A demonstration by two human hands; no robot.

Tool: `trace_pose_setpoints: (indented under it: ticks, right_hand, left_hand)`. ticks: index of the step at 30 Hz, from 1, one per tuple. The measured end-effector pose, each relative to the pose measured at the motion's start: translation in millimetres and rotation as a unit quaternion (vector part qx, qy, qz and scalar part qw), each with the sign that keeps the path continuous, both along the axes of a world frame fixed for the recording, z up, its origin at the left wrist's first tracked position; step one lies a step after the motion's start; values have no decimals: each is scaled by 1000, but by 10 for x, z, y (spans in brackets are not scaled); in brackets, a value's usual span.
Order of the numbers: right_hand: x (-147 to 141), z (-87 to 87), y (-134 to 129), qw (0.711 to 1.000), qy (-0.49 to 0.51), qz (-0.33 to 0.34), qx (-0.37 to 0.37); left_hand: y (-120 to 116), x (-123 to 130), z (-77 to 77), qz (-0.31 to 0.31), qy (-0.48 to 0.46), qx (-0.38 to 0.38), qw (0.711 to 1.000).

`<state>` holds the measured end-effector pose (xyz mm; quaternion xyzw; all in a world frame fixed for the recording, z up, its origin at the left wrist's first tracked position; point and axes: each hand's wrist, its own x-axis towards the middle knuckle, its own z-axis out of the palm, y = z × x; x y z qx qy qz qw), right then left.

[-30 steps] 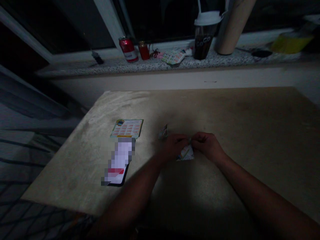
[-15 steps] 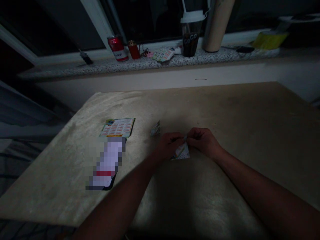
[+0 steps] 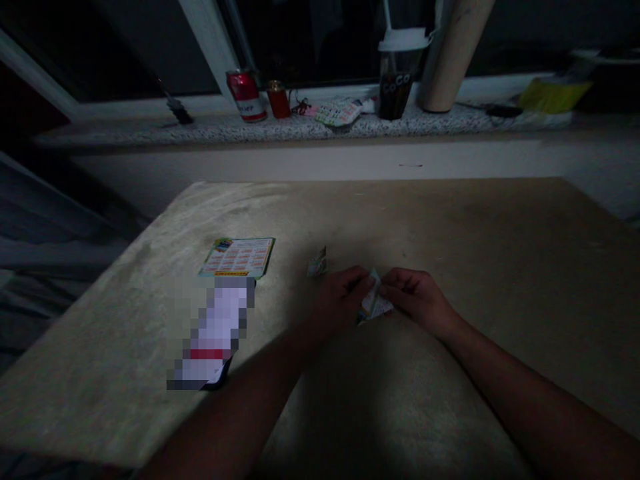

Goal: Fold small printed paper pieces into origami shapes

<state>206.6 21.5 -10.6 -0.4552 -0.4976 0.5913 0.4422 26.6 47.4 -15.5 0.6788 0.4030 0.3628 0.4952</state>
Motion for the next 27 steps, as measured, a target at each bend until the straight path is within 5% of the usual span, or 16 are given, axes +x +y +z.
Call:
trace_pose_setpoints:
  ticks: [9,17,27]
  right_hand:
    - [-11,85,-56,1000,-27,5,10]
    - [127,188,-62,996,-75,41,27]
    - [131,139,-222,995,-84,-31,43]
  left_hand:
    - [-92,-1,40,52,-22,23,998]
    - [-20,-108,28,-50,-61,-91,993]
    - [-175,-88,14,-60,-72,-140,986]
